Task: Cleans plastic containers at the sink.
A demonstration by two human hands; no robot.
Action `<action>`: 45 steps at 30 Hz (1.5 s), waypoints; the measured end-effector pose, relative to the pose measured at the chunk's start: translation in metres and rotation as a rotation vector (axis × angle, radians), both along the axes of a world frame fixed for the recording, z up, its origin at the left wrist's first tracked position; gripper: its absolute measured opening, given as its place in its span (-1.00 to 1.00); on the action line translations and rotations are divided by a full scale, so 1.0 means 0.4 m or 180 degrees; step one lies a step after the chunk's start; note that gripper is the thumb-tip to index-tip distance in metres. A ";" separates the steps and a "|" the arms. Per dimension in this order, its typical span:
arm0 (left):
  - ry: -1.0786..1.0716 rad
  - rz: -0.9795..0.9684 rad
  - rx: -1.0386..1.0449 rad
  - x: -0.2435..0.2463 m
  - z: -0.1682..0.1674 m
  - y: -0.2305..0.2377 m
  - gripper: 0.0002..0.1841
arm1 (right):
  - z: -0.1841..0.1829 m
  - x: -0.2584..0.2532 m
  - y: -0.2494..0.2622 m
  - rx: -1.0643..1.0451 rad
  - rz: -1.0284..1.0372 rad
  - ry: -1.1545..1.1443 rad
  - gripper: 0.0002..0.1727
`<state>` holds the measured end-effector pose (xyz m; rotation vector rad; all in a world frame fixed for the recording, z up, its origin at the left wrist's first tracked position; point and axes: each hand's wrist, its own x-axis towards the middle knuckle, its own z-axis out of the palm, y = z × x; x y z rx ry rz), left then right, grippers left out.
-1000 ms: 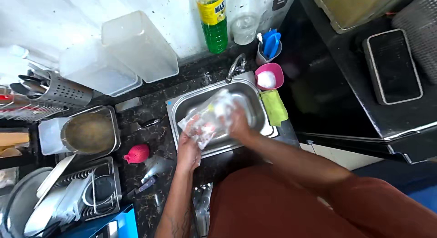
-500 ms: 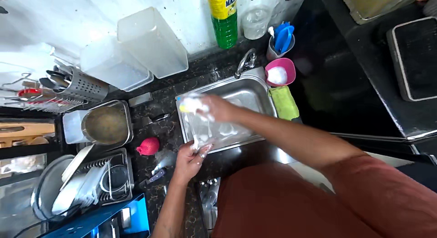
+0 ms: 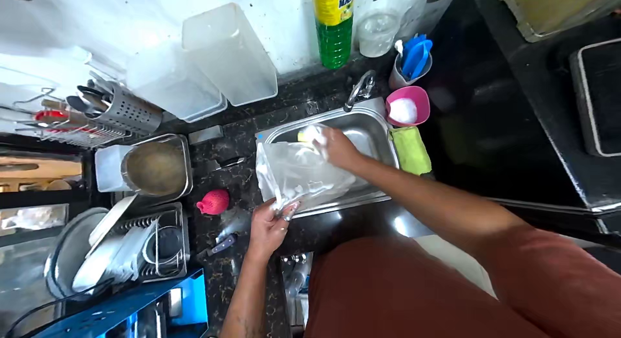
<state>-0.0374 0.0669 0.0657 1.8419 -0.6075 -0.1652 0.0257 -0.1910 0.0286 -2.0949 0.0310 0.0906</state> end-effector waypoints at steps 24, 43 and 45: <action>0.3495 0.2063 -0.2272 0.051 0.050 -0.169 -0.66 | -0.032 -0.214 0.077 -0.0447 0.0200 -0.2486 -0.73; 0.2909 0.2075 -0.3871 -0.001 0.031 -0.166 -0.53 | -0.093 -0.193 0.112 0.0938 -0.1200 -0.0738 -0.55; 0.2867 0.2198 -0.3532 -0.008 0.031 -0.182 -0.55 | -0.037 -0.198 0.134 0.1190 -0.1135 -0.0997 -0.52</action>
